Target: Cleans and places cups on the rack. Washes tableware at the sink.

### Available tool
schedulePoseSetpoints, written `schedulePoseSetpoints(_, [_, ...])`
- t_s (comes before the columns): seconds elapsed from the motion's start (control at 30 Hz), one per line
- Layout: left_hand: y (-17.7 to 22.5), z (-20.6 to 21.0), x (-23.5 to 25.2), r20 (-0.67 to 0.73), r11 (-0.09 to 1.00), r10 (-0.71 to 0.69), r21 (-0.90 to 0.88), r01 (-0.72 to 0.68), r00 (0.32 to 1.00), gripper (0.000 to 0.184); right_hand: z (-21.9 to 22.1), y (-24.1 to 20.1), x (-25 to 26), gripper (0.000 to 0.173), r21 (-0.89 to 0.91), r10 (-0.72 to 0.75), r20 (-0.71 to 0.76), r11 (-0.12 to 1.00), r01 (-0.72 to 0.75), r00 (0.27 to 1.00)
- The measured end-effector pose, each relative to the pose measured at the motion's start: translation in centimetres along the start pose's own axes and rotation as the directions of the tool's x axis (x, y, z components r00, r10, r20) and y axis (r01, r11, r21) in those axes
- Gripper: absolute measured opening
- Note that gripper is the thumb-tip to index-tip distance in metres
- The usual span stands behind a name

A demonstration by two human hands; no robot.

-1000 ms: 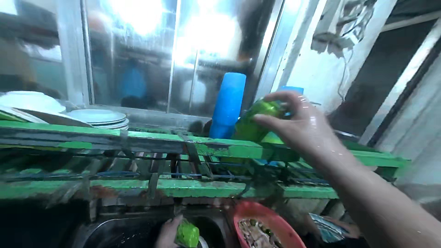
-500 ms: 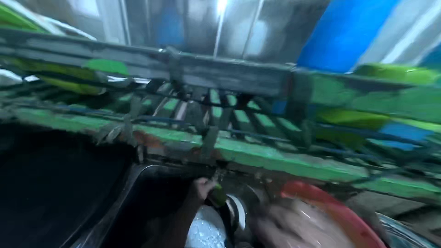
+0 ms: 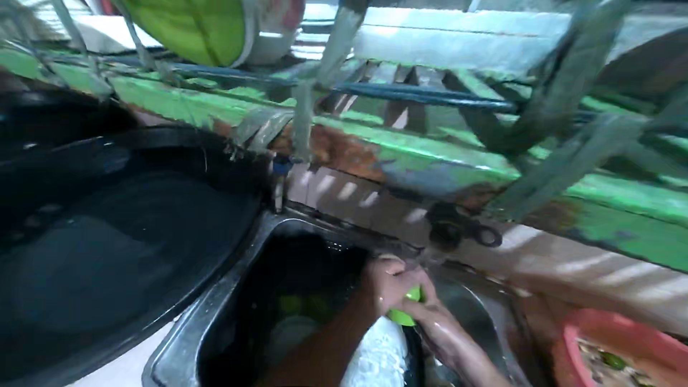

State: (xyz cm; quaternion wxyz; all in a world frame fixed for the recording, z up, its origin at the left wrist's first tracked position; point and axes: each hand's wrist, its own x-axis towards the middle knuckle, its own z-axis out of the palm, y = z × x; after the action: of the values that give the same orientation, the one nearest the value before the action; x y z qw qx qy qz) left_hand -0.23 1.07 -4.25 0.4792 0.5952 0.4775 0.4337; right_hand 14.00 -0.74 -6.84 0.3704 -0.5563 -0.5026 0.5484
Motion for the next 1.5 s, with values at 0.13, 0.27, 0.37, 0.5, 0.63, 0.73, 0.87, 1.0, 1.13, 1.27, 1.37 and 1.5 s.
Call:
schedulePoseSetpoints(0.13, [-4.3,-5.3,-0.4,0.091,0.985,-0.171,0.006,0.172,0.981,0.043,0.4,-0.5,1.4,0.097,0.082,0.13,0.016,0.988,-0.131,0.991])
schedulePoseSetpoints(0.27, [-11.5,-9.9,-3.1,-0.059,0.644,-0.564,0.592,0.484,0.823,0.053,1.5,-2.4,1.1,0.112,0.083,-0.062,-0.144,0.994,0.075,0.988])
schedulePoseSetpoints(0.37, [-12.6,-10.3,-6.8,-0.111,0.542,-0.651,0.624,0.563,0.751,0.059,0.8,-2.9,1.7,0.084,-0.069,-0.095,-0.175,0.994,0.084,0.98])
schedulePoseSetpoints(0.5, [-11.4,-9.2,-6.2,-0.096,0.475,-0.67,0.707,0.524,0.736,0.049,0.7,-4.6,1.6,0.088,-0.826,0.111,0.043,0.563,-0.027,0.993])
schedulePoseSetpoints(0.63, [-6.4,-7.3,-4.3,0.064,0.461,-0.533,0.858,0.226,0.843,0.04,3.1,-6.2,-2.9,0.077,-0.835,-0.006,0.304,0.48,0.269,0.953])
schedulePoseSetpoints(0.73, [-2.5,-5.4,-2.7,0.204,0.535,-0.449,0.841,0.079,0.87,0.04,0.8,-6.8,-4.8,0.053,-0.845,-0.02,0.307,0.455,0.282,0.951])
schedulePoseSetpoints(0.87, [-1.3,-2.4,0.0,0.171,0.854,-0.46,0.351,0.383,0.871,0.04,-6.9,-5.8,-8.0,0.056,-0.79,0.005,0.174,0.597,0.137,0.985])
schedulePoseSetpoints(1.0, [-1.4,1.5,0.9,0.133,0.699,-0.571,-0.439,0.565,0.81,0.047,-12.1,-6.7,-14.2,0.064,-0.577,-0.246,-0.076,0.801,0.159,0.966])
schedulePoseSetpoints(1.13, [2.1,1.7,1.3,0.083,0.944,-0.248,0.244,0.222,0.965,0.035,-14.6,-12.6,-21.8,0.08,-0.633,-0.689,-0.095,0.599,0.491,0.718])
schedulePoseSetpoints(1.27, [4.3,0.7,-0.9,0.208,0.673,0.228,0.672,-0.309,0.951,0.032,-14.8,-22.0,-26.9,0.077,-0.636,-0.92,-0.178,0.378,0.673,0.349])
schedulePoseSetpoints(1.37, [2.5,0.6,-0.2,0.188,0.802,-0.008,0.588,-0.106,0.982,0.034,-15.9,-28.0,-25.6,0.07,-0.698,-0.959,-0.226,0.281,0.659,0.17])
schedulePoseSetpoints(1.5, [0.4,0.9,0.0,0.039,0.738,-0.543,-0.455,0.499,0.839,0.039,-13.9,-34.2,-20.4,0.059,-0.845,-0.96,-0.208,0.273,0.46,0.187])
